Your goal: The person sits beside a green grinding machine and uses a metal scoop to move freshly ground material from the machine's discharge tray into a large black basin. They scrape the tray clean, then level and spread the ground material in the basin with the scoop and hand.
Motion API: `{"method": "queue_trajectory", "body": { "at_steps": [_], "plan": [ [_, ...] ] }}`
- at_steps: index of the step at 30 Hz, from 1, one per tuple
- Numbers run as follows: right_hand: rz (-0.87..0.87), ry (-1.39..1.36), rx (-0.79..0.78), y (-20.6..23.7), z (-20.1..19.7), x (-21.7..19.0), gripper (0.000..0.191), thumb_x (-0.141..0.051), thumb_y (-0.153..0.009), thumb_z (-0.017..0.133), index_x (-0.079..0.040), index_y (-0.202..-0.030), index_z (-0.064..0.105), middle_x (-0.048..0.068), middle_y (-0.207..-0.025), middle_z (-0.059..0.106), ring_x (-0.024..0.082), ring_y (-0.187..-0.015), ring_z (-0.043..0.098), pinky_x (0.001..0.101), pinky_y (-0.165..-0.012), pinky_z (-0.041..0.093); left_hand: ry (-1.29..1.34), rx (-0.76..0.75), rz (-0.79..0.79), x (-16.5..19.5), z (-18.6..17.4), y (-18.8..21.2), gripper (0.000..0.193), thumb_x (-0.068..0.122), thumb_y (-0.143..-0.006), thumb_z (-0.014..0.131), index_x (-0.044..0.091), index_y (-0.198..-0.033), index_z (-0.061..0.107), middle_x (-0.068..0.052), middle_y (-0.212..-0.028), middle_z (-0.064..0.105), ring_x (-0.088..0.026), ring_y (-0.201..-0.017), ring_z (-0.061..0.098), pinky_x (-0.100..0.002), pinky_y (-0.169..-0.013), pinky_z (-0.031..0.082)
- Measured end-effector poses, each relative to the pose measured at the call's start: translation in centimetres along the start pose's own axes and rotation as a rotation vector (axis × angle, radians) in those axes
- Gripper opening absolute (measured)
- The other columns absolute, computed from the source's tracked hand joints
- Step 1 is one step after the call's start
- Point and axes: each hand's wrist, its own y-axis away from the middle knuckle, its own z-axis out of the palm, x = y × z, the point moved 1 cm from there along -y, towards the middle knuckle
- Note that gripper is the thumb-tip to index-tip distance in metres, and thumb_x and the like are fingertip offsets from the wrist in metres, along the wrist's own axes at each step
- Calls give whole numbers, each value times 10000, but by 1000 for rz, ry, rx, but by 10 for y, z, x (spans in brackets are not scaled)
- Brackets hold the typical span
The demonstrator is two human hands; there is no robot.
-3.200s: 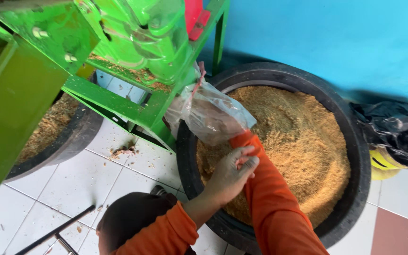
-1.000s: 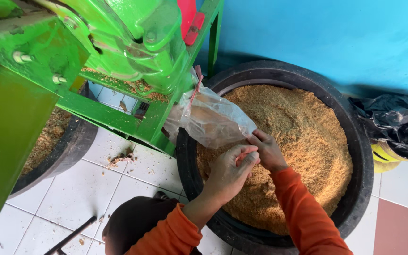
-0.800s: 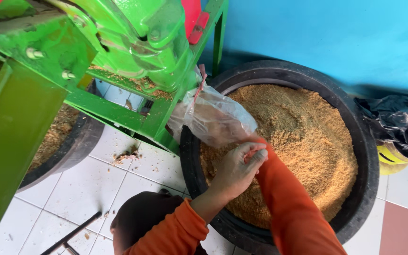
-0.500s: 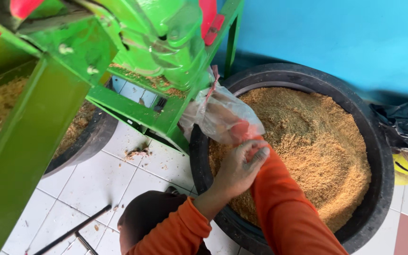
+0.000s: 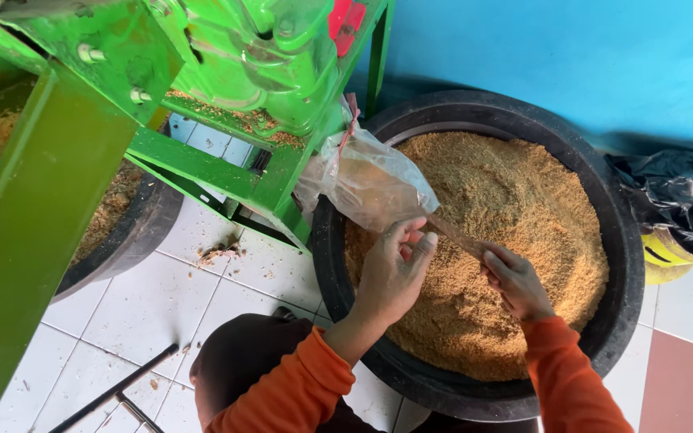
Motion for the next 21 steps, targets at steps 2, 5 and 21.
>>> {"method": "queue_trajectory", "body": {
  "at_steps": [2, 5, 21],
  "plan": [
    [37, -140, -37, 1, -1, 3, 448, -243, -1036, 573, 18, -1399, 616, 20, -840, 577, 103, -656, 473, 237, -542, 420, -3, 4, -2, 0, 1, 0, 629, 533, -985, 573, 32, -1364, 601, -88, -1131, 673, -140, -872, 589, -304, -778, 541],
    [92, -84, -46, -13, 16, 0, 449, -263, -1042, 544, 1, -1399, 616, 26, -802, 559, 108, -616, 461, 244, -515, 406, 45, 14, -74, 1, 3, -1, 619, 510, -966, 574, 44, -1374, 577, -84, -1146, 661, -136, -870, 585, -305, -752, 546],
    [-173, 168, -258, -177, 221, -104, 398, -278, -1102, 580, 66, -1266, 693, 84, -925, 626, 114, -710, 536, 255, -600, 442, 110, 16, -68, 10, -6, -6, 484, 415, -983, 639, 20, -1259, 677, -76, -980, 720, -109, -830, 638, -279, -767, 545]
  ]
}}
